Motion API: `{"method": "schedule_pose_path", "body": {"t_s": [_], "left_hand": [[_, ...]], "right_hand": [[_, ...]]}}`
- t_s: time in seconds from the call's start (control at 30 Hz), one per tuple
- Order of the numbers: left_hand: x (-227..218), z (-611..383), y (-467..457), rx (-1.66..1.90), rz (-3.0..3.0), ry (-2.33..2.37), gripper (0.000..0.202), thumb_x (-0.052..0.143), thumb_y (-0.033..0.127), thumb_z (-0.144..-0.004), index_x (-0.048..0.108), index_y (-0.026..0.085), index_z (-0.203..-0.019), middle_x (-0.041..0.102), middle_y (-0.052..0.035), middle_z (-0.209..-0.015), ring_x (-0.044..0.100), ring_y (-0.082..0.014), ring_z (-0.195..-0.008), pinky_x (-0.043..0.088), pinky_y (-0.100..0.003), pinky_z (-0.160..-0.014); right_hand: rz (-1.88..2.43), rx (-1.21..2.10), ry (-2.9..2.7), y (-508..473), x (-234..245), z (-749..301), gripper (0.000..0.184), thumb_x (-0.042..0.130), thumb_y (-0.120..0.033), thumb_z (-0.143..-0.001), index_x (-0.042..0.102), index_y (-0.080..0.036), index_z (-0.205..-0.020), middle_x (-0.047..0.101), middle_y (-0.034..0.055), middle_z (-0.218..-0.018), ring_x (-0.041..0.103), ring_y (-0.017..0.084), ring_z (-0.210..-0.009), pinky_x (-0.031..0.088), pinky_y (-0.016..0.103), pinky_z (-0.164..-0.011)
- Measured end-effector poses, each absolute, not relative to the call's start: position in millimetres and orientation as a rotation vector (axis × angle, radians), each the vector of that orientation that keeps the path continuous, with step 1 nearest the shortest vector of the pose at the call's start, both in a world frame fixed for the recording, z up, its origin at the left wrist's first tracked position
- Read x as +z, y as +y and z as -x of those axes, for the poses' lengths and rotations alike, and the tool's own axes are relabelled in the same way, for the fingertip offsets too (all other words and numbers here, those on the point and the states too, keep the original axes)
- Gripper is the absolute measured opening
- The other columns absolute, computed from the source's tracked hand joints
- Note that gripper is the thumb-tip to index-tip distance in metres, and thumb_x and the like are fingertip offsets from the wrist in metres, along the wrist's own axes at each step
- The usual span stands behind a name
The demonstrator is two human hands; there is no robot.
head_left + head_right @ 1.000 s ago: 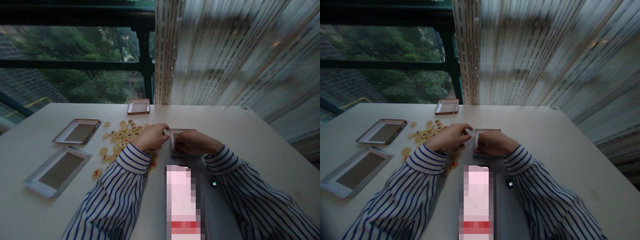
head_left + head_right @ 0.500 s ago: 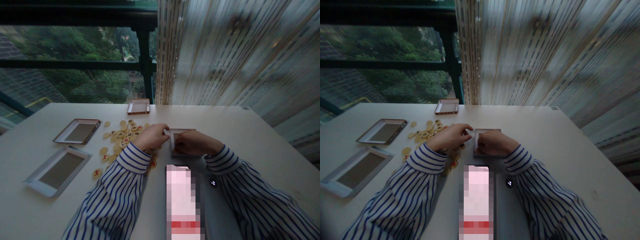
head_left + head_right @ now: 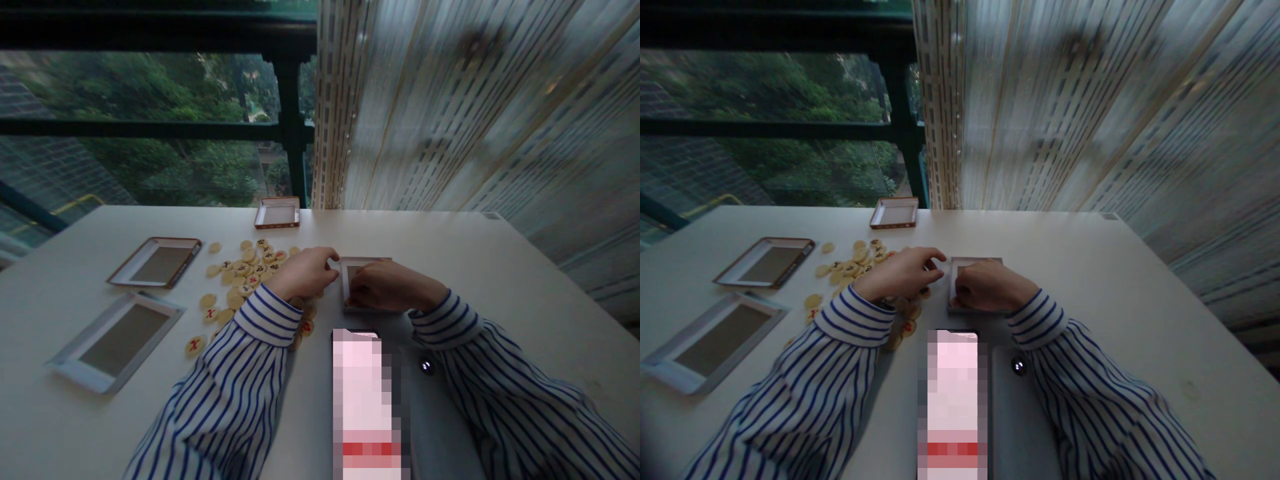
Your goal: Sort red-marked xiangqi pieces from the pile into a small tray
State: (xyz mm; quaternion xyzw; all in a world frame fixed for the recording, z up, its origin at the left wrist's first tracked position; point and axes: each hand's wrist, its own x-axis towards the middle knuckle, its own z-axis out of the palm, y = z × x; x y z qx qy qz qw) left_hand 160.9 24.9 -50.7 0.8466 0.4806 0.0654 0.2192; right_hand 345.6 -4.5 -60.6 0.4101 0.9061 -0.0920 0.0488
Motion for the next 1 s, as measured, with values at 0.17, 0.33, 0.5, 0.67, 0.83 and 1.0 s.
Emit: {"method": "schedule_pose_path", "body": {"t_s": [0.17, 0.33, 0.5, 0.67, 0.83, 1.0], "left_hand": [[-50.3, -161.0, 24.3, 0.194, -2.347, 1.339, 0.037, 0.048, 0.032, -0.078, 0.059, 0.019, -0.111, 0.070, -0.0051, -0.095, 0.064, -0.0188, -0.082, 0.045, -0.027, -0.070], [-53.0, -160.2, 25.7, 0.218, -2.340, 1.327, 0.036, 0.049, 0.033, -0.077, 0.060, 0.019, -0.109, 0.070, -0.0045, -0.093, 0.064, -0.0186, -0.080, 0.045, -0.027, -0.069], [-55.4, -159.6, 27.2, 0.236, -2.332, 1.326, 0.036, 0.049, 0.032, -0.077, 0.060, 0.020, -0.109, 0.070, -0.0049, -0.094, 0.064, -0.0190, -0.079, 0.046, -0.027, -0.068], [-52.9, -159.7, 26.5, 0.221, -2.340, 1.330, 0.036, 0.049, 0.032, -0.077, 0.060, 0.019, -0.109, 0.070, -0.0048, -0.094, 0.064, -0.0192, -0.081, 0.046, -0.027, -0.069], [-46.1, -160.2, 22.5, 0.198, -2.364, 1.372, 0.037, 0.049, 0.032, -0.078, 0.059, 0.019, -0.111, 0.070, -0.0049, -0.096, 0.064, -0.0198, -0.083, 0.045, -0.028, -0.070], [-42.4, -158.4, 20.8, 0.227, -2.384, 1.348, 0.036, 0.048, 0.032, -0.080, 0.058, 0.020, -0.112, 0.070, -0.0042, -0.096, 0.064, -0.0191, -0.081, 0.045, -0.027, -0.068]], "right_hand": [[-1.248, -0.280, 2.759, -5.3, -59.3, -345.5, 0.024, 0.050, -0.035, -0.083, 0.069, -0.021, -0.081, 0.069, 0.0051, -0.081, 0.060, 0.018, -0.073, 0.036, 0.028, -0.062], [-1.265, -0.252, 2.753, -6.1, -58.8, -344.9, 0.024, 0.050, -0.034, -0.083, 0.068, -0.020, -0.077, 0.068, 0.0045, -0.076, 0.059, 0.016, -0.069, 0.035, 0.027, -0.060], [-1.276, -0.262, 2.750, -5.8, -57.1, -345.6, 0.021, 0.051, -0.033, -0.081, 0.067, -0.021, -0.077, 0.068, 0.0032, -0.076, 0.058, 0.015, -0.068, 0.034, 0.026, -0.059], [-1.304, -0.231, 2.717, -5.3, -53.9, -347.4, 0.021, 0.047, -0.027, -0.082, 0.065, -0.020, -0.076, 0.067, 0.0034, -0.076, 0.058, 0.014, -0.066, 0.033, 0.026, -0.057], [-1.355, -0.103, 2.638, -2.6, -50.9, -351.9, 0.022, 0.044, -0.024, -0.080, 0.065, -0.019, -0.075, 0.067, 0.0058, -0.074, 0.058, 0.015, -0.063, 0.031, 0.026, -0.055], [-1.439, -0.028, 2.660, -1.1, -43.8, -356.2, 0.024, 0.041, -0.022, -0.080, 0.065, -0.020, -0.079, 0.068, 0.0056, -0.079, 0.058, 0.015, -0.067, 0.032, 0.026, -0.057]]}}
